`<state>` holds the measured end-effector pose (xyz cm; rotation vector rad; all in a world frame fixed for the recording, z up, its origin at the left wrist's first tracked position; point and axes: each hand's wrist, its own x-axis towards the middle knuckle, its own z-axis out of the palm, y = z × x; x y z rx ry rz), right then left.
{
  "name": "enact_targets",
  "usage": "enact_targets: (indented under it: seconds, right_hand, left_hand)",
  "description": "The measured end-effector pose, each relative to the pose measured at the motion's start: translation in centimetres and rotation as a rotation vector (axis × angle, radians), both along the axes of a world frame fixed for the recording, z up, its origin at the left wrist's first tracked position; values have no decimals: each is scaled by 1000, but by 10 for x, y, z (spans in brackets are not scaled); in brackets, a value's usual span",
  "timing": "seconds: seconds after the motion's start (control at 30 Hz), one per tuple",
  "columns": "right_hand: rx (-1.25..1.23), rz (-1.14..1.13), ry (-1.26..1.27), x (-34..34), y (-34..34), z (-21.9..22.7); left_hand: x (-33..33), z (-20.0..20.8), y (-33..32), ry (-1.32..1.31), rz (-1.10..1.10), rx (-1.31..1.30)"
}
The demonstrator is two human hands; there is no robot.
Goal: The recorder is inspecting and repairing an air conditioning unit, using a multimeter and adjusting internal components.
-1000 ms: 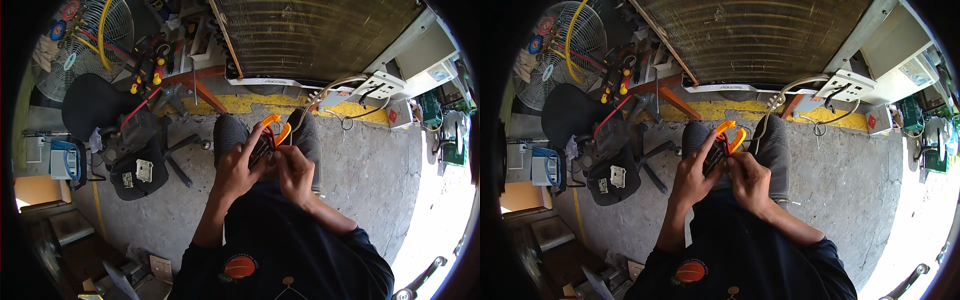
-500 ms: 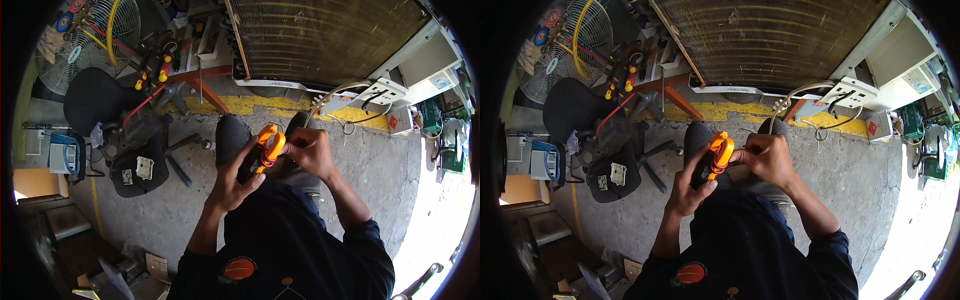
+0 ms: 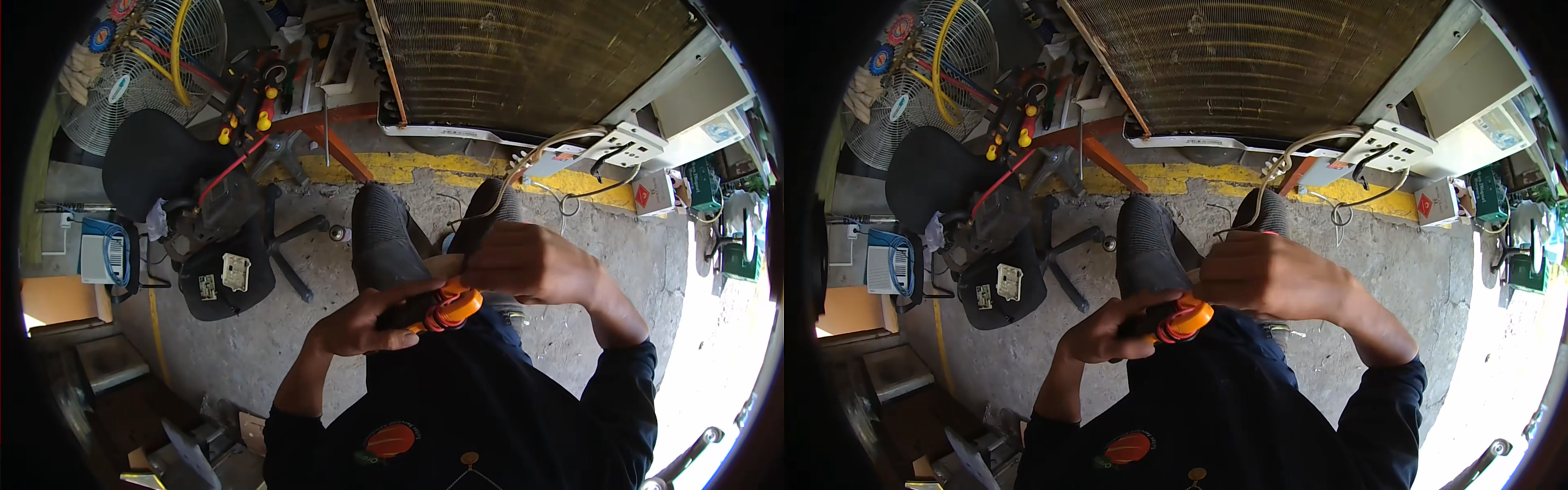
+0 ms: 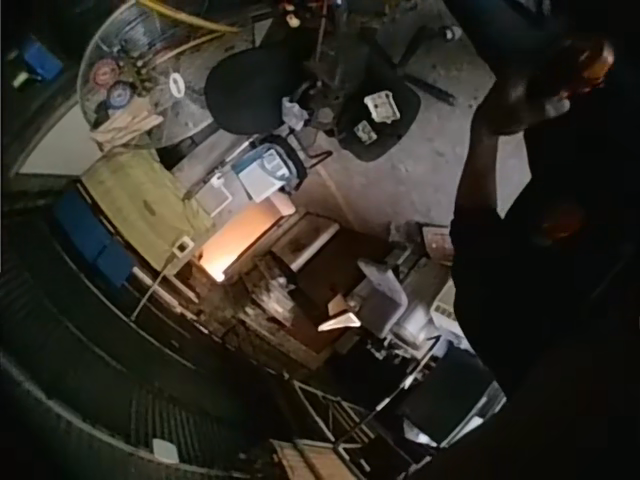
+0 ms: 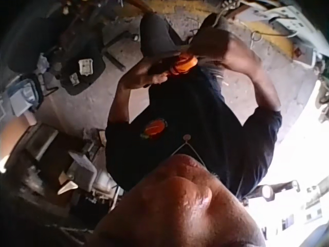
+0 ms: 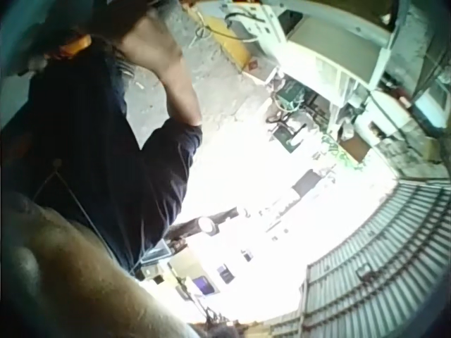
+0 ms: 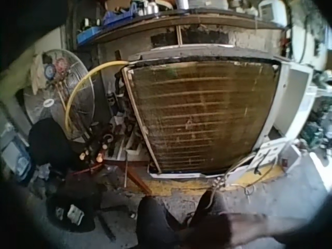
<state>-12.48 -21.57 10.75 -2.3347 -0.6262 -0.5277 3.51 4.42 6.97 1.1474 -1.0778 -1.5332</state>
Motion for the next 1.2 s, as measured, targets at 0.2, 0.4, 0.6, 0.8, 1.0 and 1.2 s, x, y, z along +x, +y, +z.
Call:
enact_targets:
  seconds: [0.2, 0.4, 0.6, 0.8, 1.0, 1.2]
  right_hand:
    - [780, 217, 250, 16, 9, -44]
    - [801, -15, 382, 2, 33, -104]
    - [498, -26, 571, -10, 11, -81]
    - [365, -108, 601, -13, -10, -57]
    - [212, -141, 676, -20, -10, -54]
    - [133, -26, 677, -21, -23, -41]
  left_hand:
    - [-16, 19, -8, 71, 17, 103]
    - [-21, 13, -22, -307, 274, -173]
    - [-22, 10, -26, -712, 218, -271]
    - [-22, 16, -23, -864, 152, -266]
    - [-27, 14, -28, -1054, 168, -337]
    - [-28, 5, -17, -1213, 141, -291]
